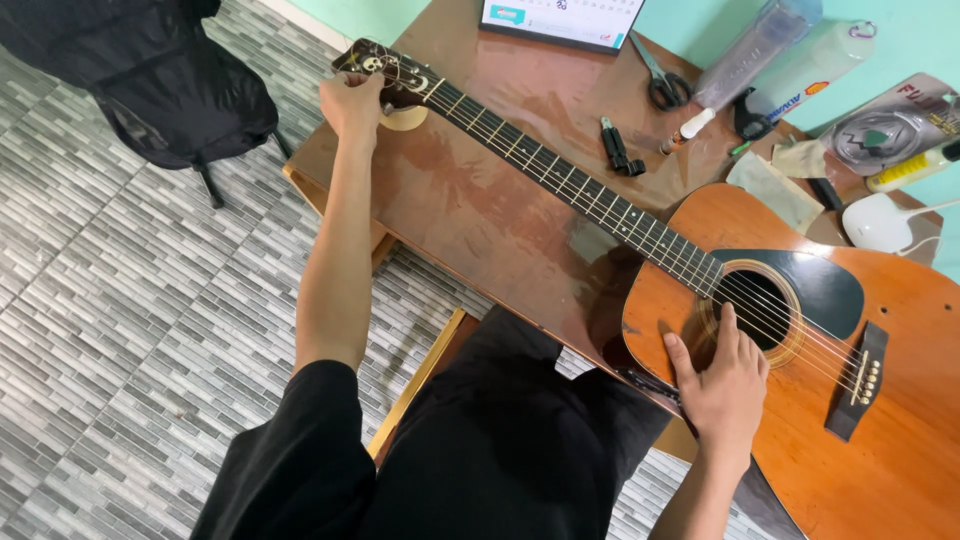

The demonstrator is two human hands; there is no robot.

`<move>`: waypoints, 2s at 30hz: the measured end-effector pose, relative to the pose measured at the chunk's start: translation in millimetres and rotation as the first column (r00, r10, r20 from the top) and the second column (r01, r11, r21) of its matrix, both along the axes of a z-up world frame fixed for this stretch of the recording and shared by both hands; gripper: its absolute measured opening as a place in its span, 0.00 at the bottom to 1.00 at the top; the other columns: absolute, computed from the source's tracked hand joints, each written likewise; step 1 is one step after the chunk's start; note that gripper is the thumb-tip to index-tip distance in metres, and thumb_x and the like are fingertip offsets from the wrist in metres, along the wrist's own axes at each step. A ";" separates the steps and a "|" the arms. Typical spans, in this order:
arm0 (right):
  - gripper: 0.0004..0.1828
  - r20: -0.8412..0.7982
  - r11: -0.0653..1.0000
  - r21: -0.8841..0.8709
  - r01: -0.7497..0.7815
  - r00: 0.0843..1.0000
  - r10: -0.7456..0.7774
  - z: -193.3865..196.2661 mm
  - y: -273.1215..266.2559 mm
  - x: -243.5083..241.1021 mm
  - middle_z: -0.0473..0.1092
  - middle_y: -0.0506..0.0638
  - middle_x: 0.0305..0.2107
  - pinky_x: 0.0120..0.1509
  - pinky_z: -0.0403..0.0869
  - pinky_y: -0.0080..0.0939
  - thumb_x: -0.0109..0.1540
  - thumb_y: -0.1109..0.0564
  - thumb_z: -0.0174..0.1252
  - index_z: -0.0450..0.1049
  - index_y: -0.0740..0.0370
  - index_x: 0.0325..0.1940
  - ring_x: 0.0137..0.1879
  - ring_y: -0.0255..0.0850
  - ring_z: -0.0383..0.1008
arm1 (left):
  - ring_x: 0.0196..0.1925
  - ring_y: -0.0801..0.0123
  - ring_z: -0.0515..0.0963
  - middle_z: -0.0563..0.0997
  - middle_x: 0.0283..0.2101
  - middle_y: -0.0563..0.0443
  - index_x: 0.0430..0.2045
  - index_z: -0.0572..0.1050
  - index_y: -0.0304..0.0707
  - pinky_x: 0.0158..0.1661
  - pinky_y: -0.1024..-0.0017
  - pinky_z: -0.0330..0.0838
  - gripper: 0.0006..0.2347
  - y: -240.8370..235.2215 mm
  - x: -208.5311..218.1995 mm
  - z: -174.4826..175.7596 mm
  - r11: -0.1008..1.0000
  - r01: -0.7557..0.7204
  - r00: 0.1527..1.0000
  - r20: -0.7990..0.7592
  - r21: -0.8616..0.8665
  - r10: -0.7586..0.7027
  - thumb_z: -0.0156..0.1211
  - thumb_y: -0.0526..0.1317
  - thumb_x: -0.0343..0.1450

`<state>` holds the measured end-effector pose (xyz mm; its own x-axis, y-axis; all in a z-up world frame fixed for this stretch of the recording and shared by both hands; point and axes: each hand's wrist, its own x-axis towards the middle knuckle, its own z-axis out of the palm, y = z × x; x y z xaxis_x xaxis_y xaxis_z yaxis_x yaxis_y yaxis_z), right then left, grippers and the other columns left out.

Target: The person tunes an acoustic guitar by turning the tuning pegs at the headstock and plucking strings to check pitch. They repeatedly adjust individual strings and test the sound by strumming.

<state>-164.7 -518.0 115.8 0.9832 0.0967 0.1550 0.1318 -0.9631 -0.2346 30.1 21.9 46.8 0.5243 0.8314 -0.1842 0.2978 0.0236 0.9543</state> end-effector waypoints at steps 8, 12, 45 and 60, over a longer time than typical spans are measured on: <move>0.53 -0.031 1.000 0.029 0.005 1.000 -0.004 4.6 1.1 2.4 0.69 0.69 0.57 0.72 0.58 0.68 0.64 0.26 0.45 0.57 0.72 0.78 0.66 0.64 0.65 | 0.16 0.76 0.57 0.61 0.11 0.61 0.03 0.62 0.48 0.23 0.72 0.61 0.19 8.6 3.4 -2.0 0.996 0.056 0.996 -0.076 0.073 -0.051 0.62 0.31 0.65; 0.42 0.133 0.982 0.169 -0.089 0.989 0.067 -4.5 -10.1 -0.1 0.73 0.65 0.52 0.57 0.74 0.63 0.64 0.42 0.60 0.66 0.76 0.72 0.59 0.60 0.72 | 0.26 0.77 0.79 0.74 0.19 0.57 0.13 0.67 0.47 0.31 0.73 0.76 0.13 8.8 -9.7 19.9 0.984 0.177 0.984 0.015 0.004 -0.177 0.57 0.30 0.69; 0.06 0.035 0.654 0.615 -0.441 0.843 0.536 -62.5 433.7 282.7 0.80 0.54 0.36 0.50 0.79 0.50 0.59 0.62 0.66 0.83 0.53 0.39 0.48 0.54 0.81 | 0.40 0.42 0.85 0.84 0.37 0.31 0.38 0.80 0.28 0.40 0.55 0.80 0.06 34.0 -14.3 19.3 0.747 0.436 0.783 0.198 0.502 -0.589 0.67 0.31 0.70; 0.06 -0.086 0.697 0.606 -0.384 0.839 0.538 -32.2 434.6 266.1 0.82 0.45 0.35 0.50 0.78 0.37 0.61 0.60 0.64 0.85 0.55 0.38 0.41 0.38 0.82 | 0.23 0.77 0.80 0.83 0.19 0.57 0.24 0.86 0.41 0.30 0.77 0.76 0.08 58.4 4.9 29.9 0.599 0.632 0.712 -0.062 0.493 -0.700 0.62 0.32 0.71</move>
